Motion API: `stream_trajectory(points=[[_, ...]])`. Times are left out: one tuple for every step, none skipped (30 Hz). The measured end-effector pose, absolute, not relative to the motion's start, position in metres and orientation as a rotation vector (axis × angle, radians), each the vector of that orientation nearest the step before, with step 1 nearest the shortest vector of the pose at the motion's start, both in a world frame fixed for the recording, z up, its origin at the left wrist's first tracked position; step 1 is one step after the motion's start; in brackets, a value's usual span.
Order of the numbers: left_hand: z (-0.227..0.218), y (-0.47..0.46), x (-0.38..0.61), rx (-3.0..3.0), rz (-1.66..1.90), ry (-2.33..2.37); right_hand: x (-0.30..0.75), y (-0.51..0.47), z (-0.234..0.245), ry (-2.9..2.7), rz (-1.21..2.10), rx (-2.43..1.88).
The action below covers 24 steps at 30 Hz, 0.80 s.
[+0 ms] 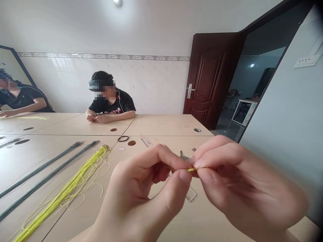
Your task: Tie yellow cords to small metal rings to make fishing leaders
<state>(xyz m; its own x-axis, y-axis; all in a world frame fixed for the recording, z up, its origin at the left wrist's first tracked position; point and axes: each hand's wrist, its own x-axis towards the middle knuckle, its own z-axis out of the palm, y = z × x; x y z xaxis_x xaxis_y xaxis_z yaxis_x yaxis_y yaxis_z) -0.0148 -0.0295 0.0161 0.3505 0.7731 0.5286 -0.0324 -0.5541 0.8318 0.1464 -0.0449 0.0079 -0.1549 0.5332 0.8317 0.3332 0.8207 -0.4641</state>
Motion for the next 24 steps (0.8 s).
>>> stream_trajectory(points=[[0.0156,-0.0295,-0.0147,1.830,1.306,0.660,0.1467,-0.0450,0.0086,-1.791,0.133,-0.666],[0.0148,-0.0294,-0.0145,1.842,1.328,0.668,0.1467,-0.0453,0.0092,-1.808,0.085,-0.664],[0.0140,-0.0295,-0.0141,1.865,1.348,0.682,0.1464,-0.0457,0.0096,-1.806,0.074,-0.665],[0.0129,-0.0297,-0.0136,1.898,1.376,0.701,0.1459,-0.0462,0.0097,-1.781,0.103,-0.671],[0.0118,-0.0300,-0.0130,1.937,1.415,0.722,0.1453,-0.0469,0.0097,-1.743,0.168,-0.678],[0.0106,-0.0304,-0.0121,1.978,1.461,0.743,0.1449,-0.0476,0.0094,-1.708,0.252,-0.687],[0.0094,-0.0309,-0.0112,2.016,1.517,0.758,0.1446,-0.0485,0.0092,-1.682,0.340,-0.700],[0.0083,-0.0315,-0.0103,2.051,1.571,0.761,0.1447,-0.0492,0.0090,-1.670,0.415,-0.715],[0.0074,-0.0320,-0.0093,2.077,1.610,0.757,0.1450,-0.0498,0.0090,-1.669,0.472,-0.732],[0.0068,-0.0324,-0.0085,2.096,1.632,0.750,0.1454,-0.0501,0.0090,-1.679,0.515,-0.744],[0.0065,-0.0328,-0.0079,2.111,1.637,0.745,0.1459,-0.0502,0.0092,-1.679,0.559,-0.757],[0.0065,-0.0331,-0.0075,2.117,1.636,0.748,0.1463,-0.0501,0.0094,-1.667,0.603,-0.766],[0.0067,-0.0333,-0.0073,2.118,1.632,0.756,0.1466,-0.0498,0.0097,-1.650,0.645,-0.766],[0.0070,-0.0335,-0.0073,2.117,1.629,0.762,0.1468,-0.0494,0.0100,-1.636,0.680,-0.766],[0.0074,-0.0337,-0.0075,2.113,1.624,0.768,0.1468,-0.0490,0.0103,-1.626,0.703,-0.767],[0.0077,-0.0338,-0.0078,2.108,1.616,0.771,0.1467,-0.0487,0.0105,-1.622,0.712,-0.766],[0.0080,-0.0339,-0.0082,2.103,1.605,0.773,0.1465,-0.0486,0.0108,-1.618,0.709,-0.766],[0.0081,-0.0339,-0.0086,2.097,1.591,0.775,0.1461,-0.0486,0.0109,-1.617,0.700,-0.766],[0.0082,-0.0339,-0.0088,2.087,1.574,0.775,0.1457,-0.0487,0.0110,-1.612,0.695,-0.762],[0.0082,-0.0339,-0.0090,2.074,1.559,0.775,0.1451,-0.0488,0.0110,-1.603,0.700,-0.755],[0.0081,-0.0339,-0.0090,2.057,1.550,0.771,0.1444,-0.0490,0.0110,-1.595,0.710,-0.746],[0.0081,-0.0340,-0.0088,2.037,1.546,0.760,0.1435,-0.0490,0.0109,-1.580,0.725,-0.736],[0.0081,-0.0341,-0.0084,2.014,1.543,0.743,0.1425,-0.0489,0.0109,-1.559,0.748,-0.728],[0.0083,-0.0342,-0.0078,1.992,1.539,0.721,0.1414,-0.0488,0.0109,-1.536,0.779,-0.719]])
